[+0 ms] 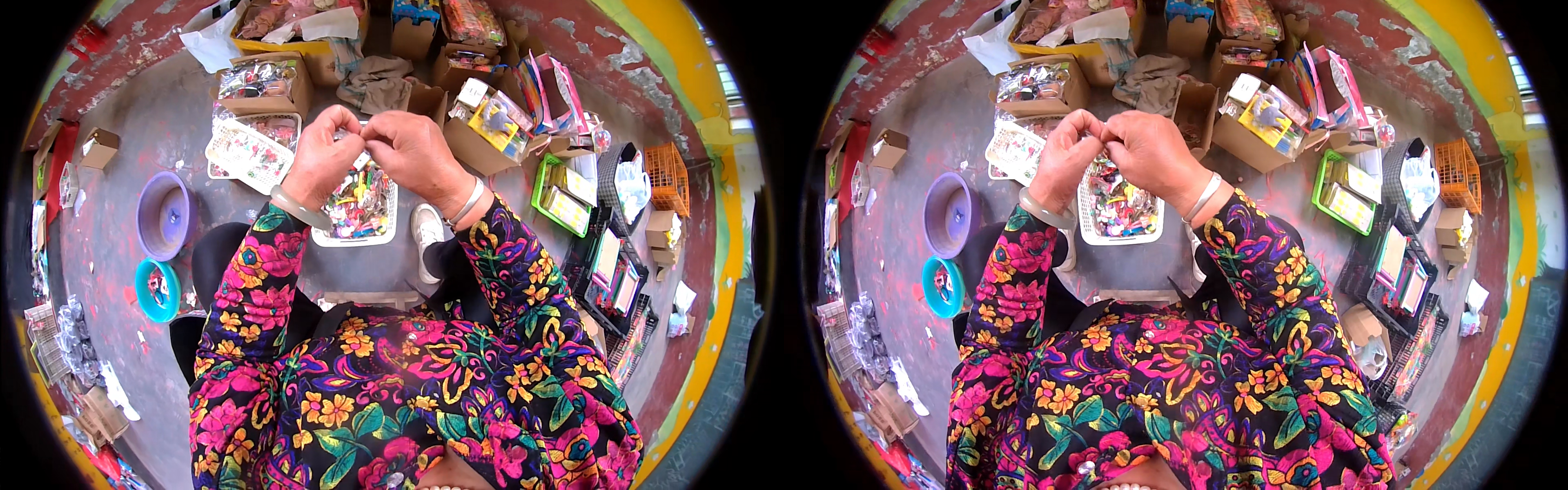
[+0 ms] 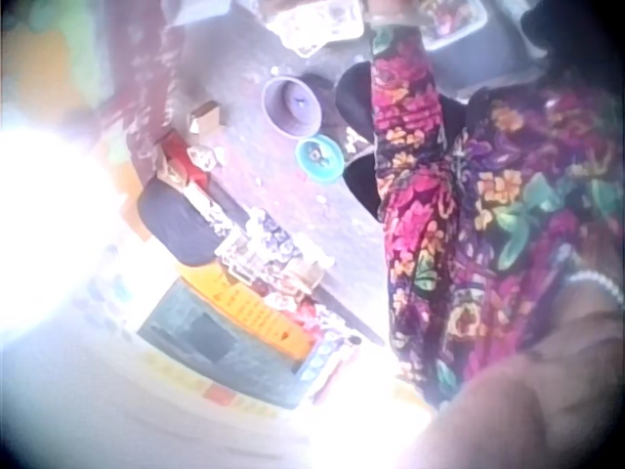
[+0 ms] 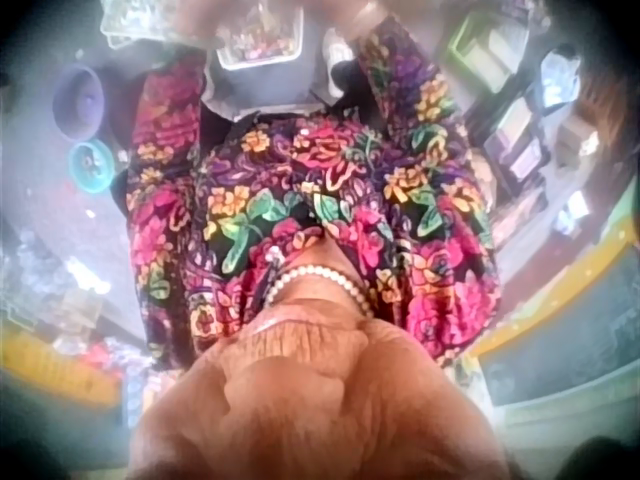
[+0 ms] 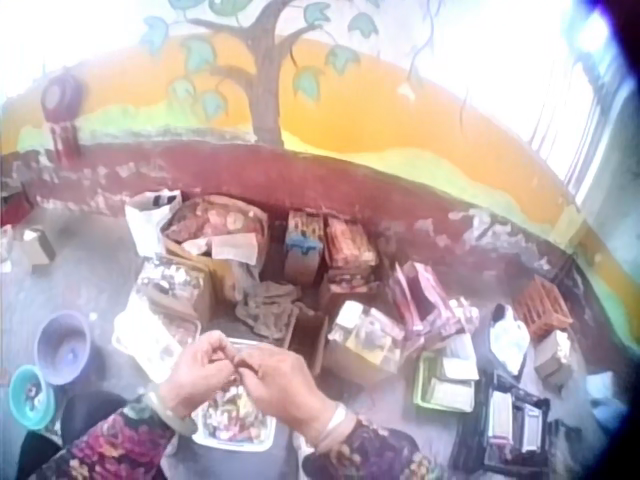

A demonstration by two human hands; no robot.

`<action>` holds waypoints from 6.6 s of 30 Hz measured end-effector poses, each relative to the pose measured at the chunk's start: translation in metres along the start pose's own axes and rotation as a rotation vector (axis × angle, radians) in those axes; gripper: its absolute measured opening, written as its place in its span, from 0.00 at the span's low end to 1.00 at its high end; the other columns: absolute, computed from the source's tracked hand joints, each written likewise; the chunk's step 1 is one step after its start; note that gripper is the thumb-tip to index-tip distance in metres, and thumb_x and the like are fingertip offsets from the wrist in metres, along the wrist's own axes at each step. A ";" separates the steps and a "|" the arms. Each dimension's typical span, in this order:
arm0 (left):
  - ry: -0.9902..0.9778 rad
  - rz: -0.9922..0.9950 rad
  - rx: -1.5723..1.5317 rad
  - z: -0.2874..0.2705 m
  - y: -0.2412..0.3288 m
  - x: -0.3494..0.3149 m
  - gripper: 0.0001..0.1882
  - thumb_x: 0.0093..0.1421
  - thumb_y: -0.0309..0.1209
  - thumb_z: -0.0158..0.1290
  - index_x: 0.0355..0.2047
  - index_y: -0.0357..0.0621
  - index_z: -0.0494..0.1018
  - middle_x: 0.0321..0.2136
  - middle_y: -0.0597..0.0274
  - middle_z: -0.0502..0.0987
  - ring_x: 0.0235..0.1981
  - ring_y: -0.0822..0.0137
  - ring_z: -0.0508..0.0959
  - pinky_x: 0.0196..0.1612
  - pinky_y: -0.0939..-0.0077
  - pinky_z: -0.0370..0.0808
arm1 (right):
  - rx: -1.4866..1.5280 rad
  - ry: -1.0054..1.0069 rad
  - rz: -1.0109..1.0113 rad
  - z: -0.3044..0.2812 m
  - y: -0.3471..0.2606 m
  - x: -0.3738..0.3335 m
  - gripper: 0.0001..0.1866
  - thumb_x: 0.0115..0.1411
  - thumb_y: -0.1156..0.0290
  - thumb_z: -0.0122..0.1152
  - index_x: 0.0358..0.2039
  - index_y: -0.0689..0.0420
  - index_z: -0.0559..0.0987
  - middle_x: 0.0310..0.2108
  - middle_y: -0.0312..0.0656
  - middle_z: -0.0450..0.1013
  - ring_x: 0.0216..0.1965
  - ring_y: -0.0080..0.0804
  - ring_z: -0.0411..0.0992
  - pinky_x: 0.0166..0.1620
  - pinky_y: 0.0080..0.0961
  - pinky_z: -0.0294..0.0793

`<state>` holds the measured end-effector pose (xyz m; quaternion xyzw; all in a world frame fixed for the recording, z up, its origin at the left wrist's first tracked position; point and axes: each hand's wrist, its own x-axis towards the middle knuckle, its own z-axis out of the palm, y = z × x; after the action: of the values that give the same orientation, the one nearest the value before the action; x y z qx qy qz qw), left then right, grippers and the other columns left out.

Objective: The person sits on the floor and repeatedly picks small colorful candies from a white basket. They place each candy into a small clear plastic bag, seal the bag, and set it aside. The process is repeated continuously throughout the clip.

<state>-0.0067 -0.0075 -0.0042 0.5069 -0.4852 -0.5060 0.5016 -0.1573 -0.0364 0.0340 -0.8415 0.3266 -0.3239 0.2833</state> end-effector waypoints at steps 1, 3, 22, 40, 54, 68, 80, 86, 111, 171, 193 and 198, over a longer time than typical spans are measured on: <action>0.025 0.068 0.065 0.001 -0.002 0.002 0.04 0.48 0.19 0.44 0.26 0.39 0.65 0.24 0.69 0.67 0.28 0.80 0.66 0.33 0.87 0.65 | -0.011 0.008 0.001 0.000 -0.001 0.000 0.03 0.45 0.75 0.52 0.21 0.59 0.74 0.22 0.45 0.70 0.28 0.45 0.69 0.31 0.35 0.68; 0.101 0.140 0.086 0.002 -0.001 0.002 0.06 0.44 0.26 0.49 0.24 0.37 0.67 0.22 0.61 0.70 0.26 0.73 0.68 0.31 0.79 0.68 | -0.034 0.027 -0.001 0.000 -0.002 0.001 0.03 0.45 0.75 0.52 0.22 0.59 0.73 0.23 0.45 0.70 0.28 0.45 0.69 0.31 0.35 0.68; 0.091 -0.138 -0.604 -0.009 0.011 -0.002 0.03 0.57 0.22 0.48 0.31 0.35 0.68 0.29 0.58 0.73 0.32 0.66 0.76 0.40 0.74 0.75 | 0.000 0.057 0.151 0.002 0.009 0.009 0.06 0.49 0.73 0.56 0.28 0.61 0.74 0.27 0.43 0.73 0.30 0.35 0.72 0.33 0.25 0.71; -0.099 -0.206 -0.675 -0.008 0.029 -0.012 0.07 0.56 0.26 0.50 0.35 0.38 0.71 0.30 0.62 0.76 0.31 0.74 0.75 0.28 0.86 0.72 | 1.312 -0.001 0.526 -0.014 0.032 0.015 0.07 0.51 0.75 0.60 0.31 0.61 0.76 0.26 0.37 0.73 0.28 0.24 0.72 0.36 0.19 0.70; -0.190 -0.258 -0.663 -0.012 0.033 -0.012 0.08 0.57 0.22 0.48 0.36 0.31 0.71 0.32 0.53 0.75 0.35 0.62 0.78 0.39 0.79 0.77 | 1.218 -0.112 0.663 -0.017 0.023 0.008 0.06 0.52 0.71 0.61 0.25 0.60 0.75 0.23 0.34 0.72 0.23 0.18 0.67 0.29 0.14 0.68; -0.116 -0.315 -0.546 -0.012 0.025 -0.009 0.07 0.56 0.22 0.50 0.35 0.33 0.71 0.30 0.56 0.76 0.31 0.64 0.78 0.37 0.79 0.77 | 0.788 -0.057 0.551 -0.018 0.014 0.011 0.08 0.50 0.70 0.62 0.24 0.61 0.76 0.19 0.32 0.69 0.20 0.15 0.64 0.24 0.12 0.62; -0.267 -0.355 -0.646 -0.015 0.033 -0.012 0.06 0.56 0.22 0.49 0.34 0.33 0.71 0.30 0.57 0.75 0.32 0.65 0.78 0.38 0.78 0.77 | 1.024 -0.196 0.475 -0.021 0.016 0.010 0.10 0.53 0.66 0.60 0.23 0.59 0.74 0.18 0.29 0.66 0.20 0.14 0.60 0.25 0.12 0.57; -0.181 -0.317 -0.685 -0.007 0.026 -0.012 0.06 0.58 0.24 0.47 0.35 0.34 0.70 0.30 0.60 0.75 0.30 0.68 0.77 0.37 0.79 0.77 | 1.018 -0.180 0.503 -0.022 0.015 0.013 0.10 0.53 0.67 0.60 0.23 0.60 0.74 0.19 0.29 0.67 0.21 0.14 0.61 0.25 0.12 0.57; 0.189 -0.094 -0.218 -0.009 0.019 -0.008 0.08 0.57 0.31 0.50 0.29 0.37 0.72 0.21 0.63 0.74 0.23 0.73 0.76 0.26 0.84 0.74 | -0.265 0.495 -0.125 -0.006 -0.007 0.020 0.14 0.47 0.63 0.63 0.24 0.61 0.73 0.23 0.42 0.69 0.27 0.39 0.68 0.31 0.30 0.67; 0.306 0.032 0.189 -0.027 0.033 -0.006 0.06 0.52 0.23 0.51 0.27 0.32 0.73 0.21 0.63 0.76 0.25 0.76 0.76 0.30 0.86 0.72 | -0.802 -0.667 0.136 0.154 0.203 -0.083 0.08 0.48 0.74 0.53 0.29 0.57 0.77 0.33 0.44 0.71 0.35 0.40 0.73 0.36 0.31 0.73; 0.411 -0.114 -0.554 -0.054 0.040 -0.005 0.10 0.54 0.27 0.52 0.36 0.36 0.70 0.26 0.62 0.74 0.24 0.73 0.75 0.25 0.85 0.71 | 0.942 -0.438 0.847 0.032 0.086 0.031 0.10 0.48 0.77 0.61 0.33 0.59 0.74 0.27 0.36 0.73 0.28 0.21 0.71 0.31 0.14 0.69; 0.333 -0.146 -0.632 -0.048 0.036 -0.007 0.10 0.55 0.24 0.50 0.37 0.32 0.68 0.27 0.59 0.73 0.29 0.65 0.77 0.30 0.82 0.75 | 1.191 -0.371 0.719 -0.007 0.025 0.020 0.15 0.50 0.78 0.58 0.40 0.62 0.73 0.30 0.38 0.73 0.29 0.22 0.71 0.36 0.18 0.72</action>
<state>0.0415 -0.0001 0.0316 0.4356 -0.1792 -0.5760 0.6681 -0.1601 -0.0682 0.0284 -0.4257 0.2979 -0.1853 0.8341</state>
